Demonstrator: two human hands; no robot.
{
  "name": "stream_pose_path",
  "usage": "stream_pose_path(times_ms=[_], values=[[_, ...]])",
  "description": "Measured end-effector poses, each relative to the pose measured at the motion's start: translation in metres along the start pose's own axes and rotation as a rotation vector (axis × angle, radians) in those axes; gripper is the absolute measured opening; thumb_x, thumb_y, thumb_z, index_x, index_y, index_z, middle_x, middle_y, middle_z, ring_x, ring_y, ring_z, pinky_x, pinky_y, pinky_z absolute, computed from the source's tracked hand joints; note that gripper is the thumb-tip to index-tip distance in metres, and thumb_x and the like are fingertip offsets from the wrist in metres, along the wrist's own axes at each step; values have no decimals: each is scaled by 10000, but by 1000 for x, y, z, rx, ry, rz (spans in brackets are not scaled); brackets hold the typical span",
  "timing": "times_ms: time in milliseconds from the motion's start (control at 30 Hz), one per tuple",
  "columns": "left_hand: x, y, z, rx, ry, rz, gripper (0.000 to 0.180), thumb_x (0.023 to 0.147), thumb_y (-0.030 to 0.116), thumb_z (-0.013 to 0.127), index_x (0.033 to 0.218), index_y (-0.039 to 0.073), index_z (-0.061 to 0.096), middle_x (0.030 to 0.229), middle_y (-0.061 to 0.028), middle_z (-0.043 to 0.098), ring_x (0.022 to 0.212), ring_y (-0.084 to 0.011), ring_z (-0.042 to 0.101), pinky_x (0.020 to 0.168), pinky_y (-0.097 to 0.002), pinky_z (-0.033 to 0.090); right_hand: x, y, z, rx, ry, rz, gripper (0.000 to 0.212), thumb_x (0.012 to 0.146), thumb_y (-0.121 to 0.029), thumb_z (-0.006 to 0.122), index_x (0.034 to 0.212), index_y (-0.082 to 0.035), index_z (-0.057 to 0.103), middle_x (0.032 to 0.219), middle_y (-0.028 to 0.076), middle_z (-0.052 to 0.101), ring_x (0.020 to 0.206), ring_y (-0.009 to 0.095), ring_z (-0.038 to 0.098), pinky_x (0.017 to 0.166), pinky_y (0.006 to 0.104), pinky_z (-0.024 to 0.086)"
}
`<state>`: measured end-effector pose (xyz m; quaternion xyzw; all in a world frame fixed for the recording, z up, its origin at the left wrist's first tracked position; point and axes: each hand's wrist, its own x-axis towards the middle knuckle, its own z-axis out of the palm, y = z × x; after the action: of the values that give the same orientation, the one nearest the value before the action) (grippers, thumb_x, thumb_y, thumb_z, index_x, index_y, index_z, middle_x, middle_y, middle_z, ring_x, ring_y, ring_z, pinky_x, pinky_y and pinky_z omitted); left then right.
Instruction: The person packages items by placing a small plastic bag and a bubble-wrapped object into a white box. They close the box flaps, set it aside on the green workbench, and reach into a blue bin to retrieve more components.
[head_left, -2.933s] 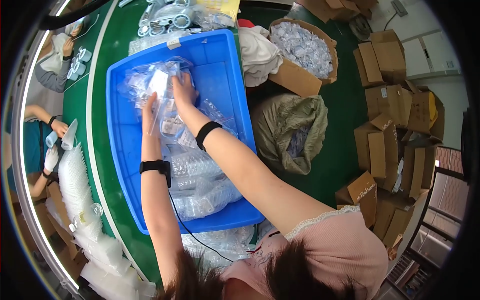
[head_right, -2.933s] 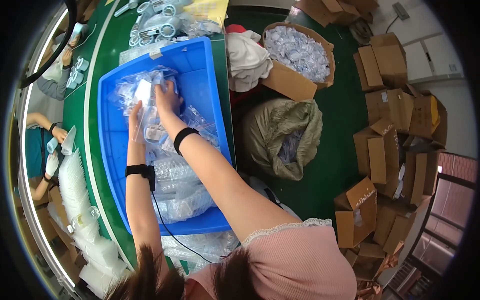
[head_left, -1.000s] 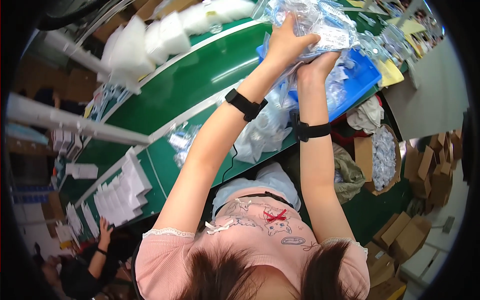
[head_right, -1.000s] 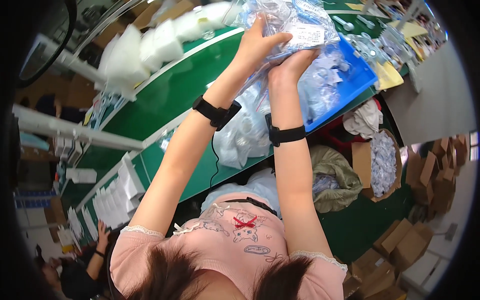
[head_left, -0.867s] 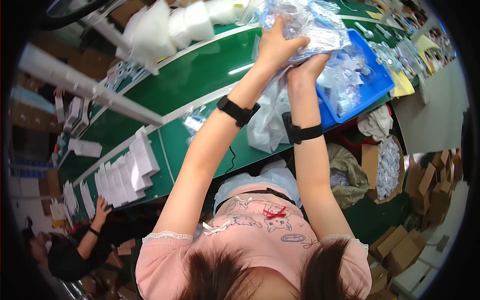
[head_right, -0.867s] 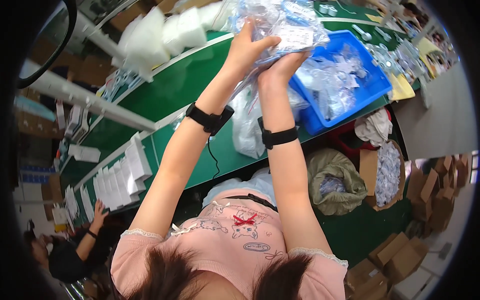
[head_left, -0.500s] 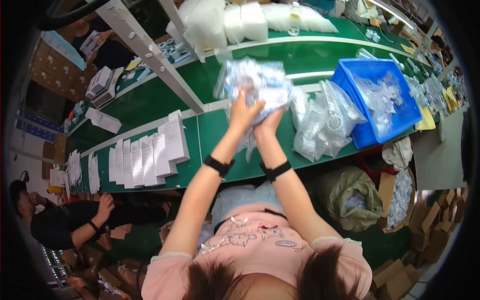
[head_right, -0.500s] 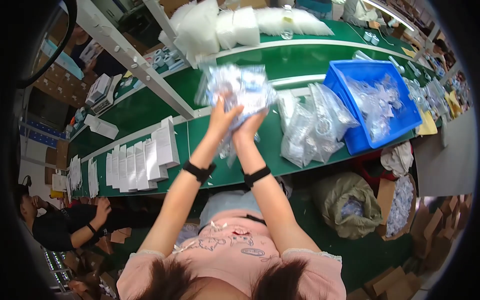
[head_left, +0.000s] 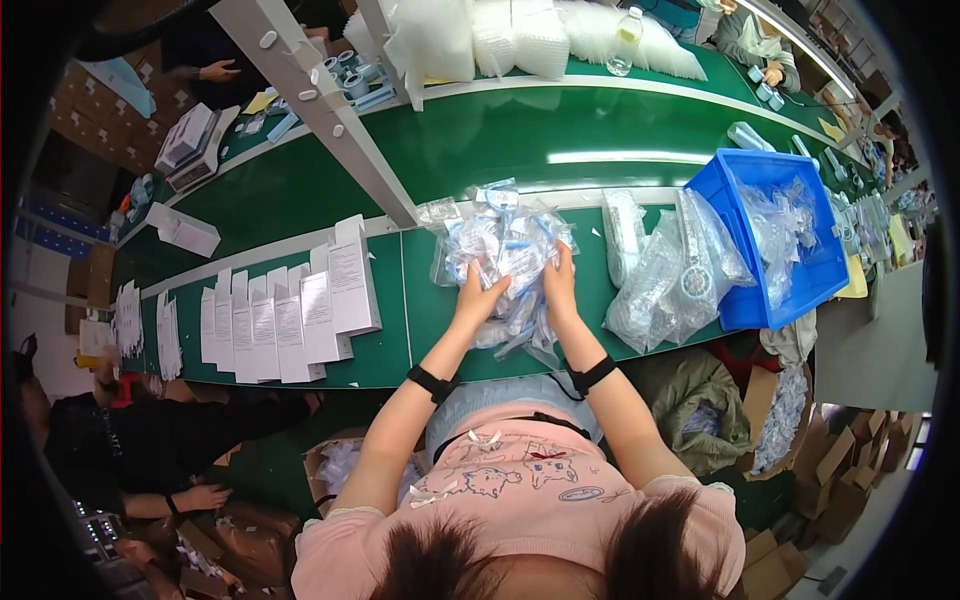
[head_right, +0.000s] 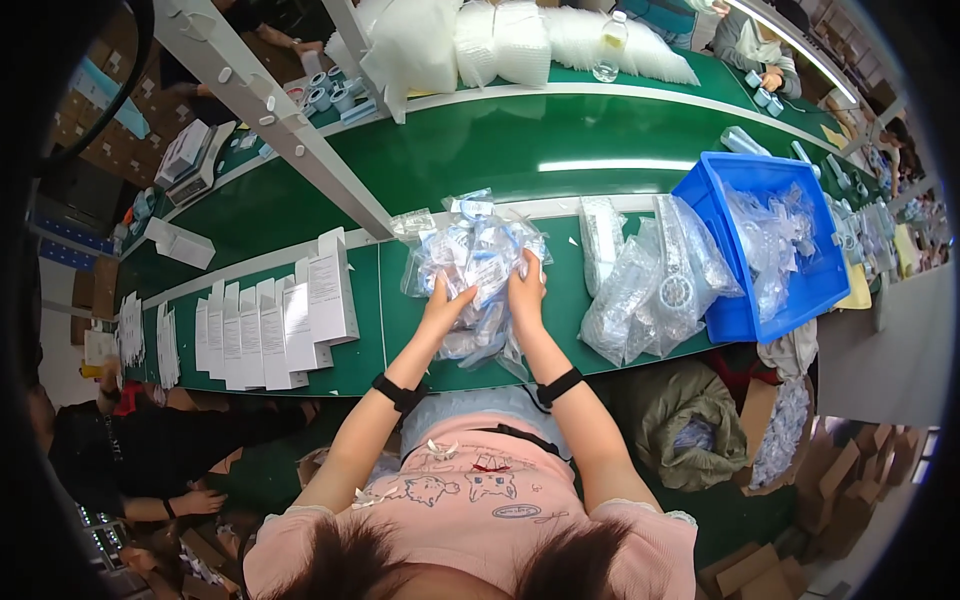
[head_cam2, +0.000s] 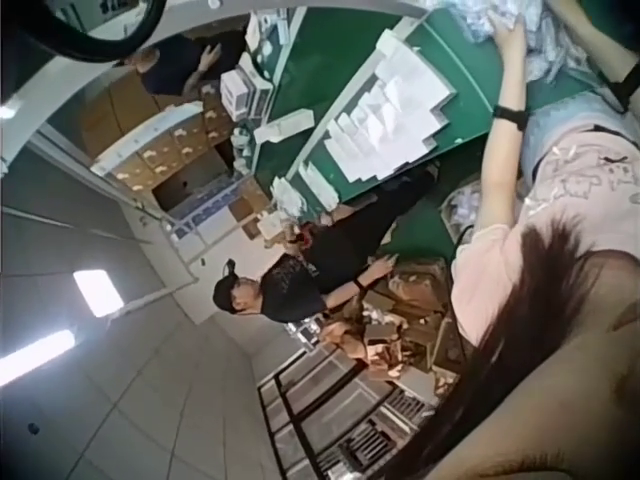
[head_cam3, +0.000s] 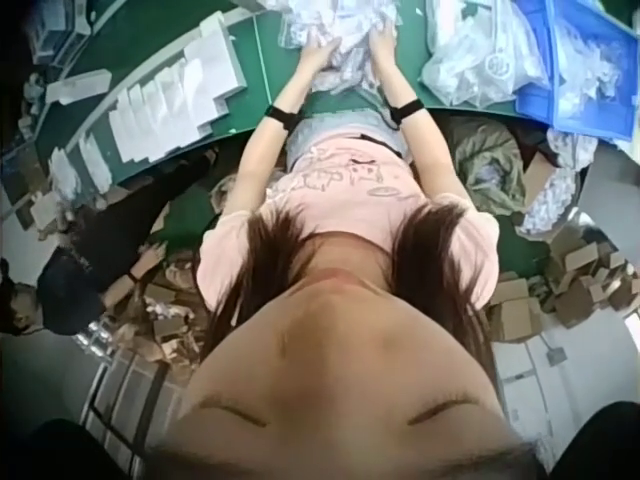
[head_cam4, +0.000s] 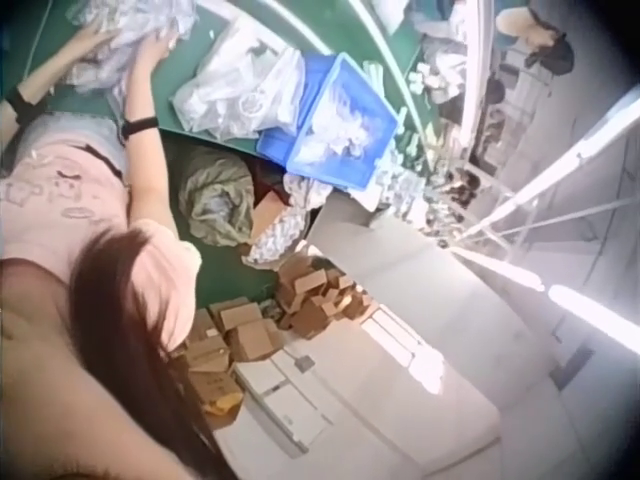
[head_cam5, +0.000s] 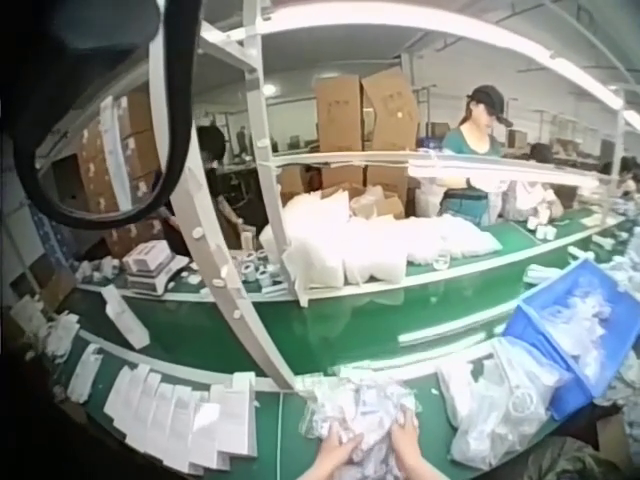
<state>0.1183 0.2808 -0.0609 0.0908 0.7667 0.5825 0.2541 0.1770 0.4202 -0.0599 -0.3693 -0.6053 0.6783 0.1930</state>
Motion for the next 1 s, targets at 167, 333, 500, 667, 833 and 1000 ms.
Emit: stream_pose_path(times_ms=[167,333,500,667,833,1000], values=[[-15,29,-25,491,-148,-136,667,729,474,568,1257,148,323,1057,-263,526,968,-388,527,817,-396,416,9,-13,-28,-523,-286,-93,607,729,-180,535,1287,-166,296,1139,244,455,1051,356,457,871,378,377],[-26,100,-49,886,-367,-263,632,765,520,497,1254,148,352,1032,-260,529,1007,-380,493,802,-386,425,8,-66,-41,-838,-564,-86,638,713,-217,557,1291,-150,294,996,276,535,916,407,523,793,415,424],[-4,126,-64,929,-266,-36,484,752,439,551,1129,141,495,790,-215,579,874,-373,543,719,-408,450,13,-115,-56,-1162,-630,2,567,719,-224,563,1237,-91,375,944,275,555,881,406,534,781,434,425],[51,84,-74,909,-254,212,342,737,294,585,997,72,557,794,-194,565,834,-348,546,695,-428,449,69,-125,-48,-970,-649,-365,484,738,-253,558,1168,-57,453,969,231,564,915,380,529,798,422,418],[47,72,-57,1267,-232,13,293,713,157,565,958,0,535,971,-210,529,835,-353,536,709,-466,430,125,-98,69,-1199,-333,-648,465,759,-348,545,1161,-124,478,1204,184,440,1139,375,370,898,462,354],[45,53,-66,904,141,140,317,655,57,542,961,-22,514,1075,-227,476,942,-372,487,814,-460,393,137,-35,103,-1160,-716,-828,439,798,-371,499,1153,-111,489,1156,187,486,1112,376,409,924,404,350]])
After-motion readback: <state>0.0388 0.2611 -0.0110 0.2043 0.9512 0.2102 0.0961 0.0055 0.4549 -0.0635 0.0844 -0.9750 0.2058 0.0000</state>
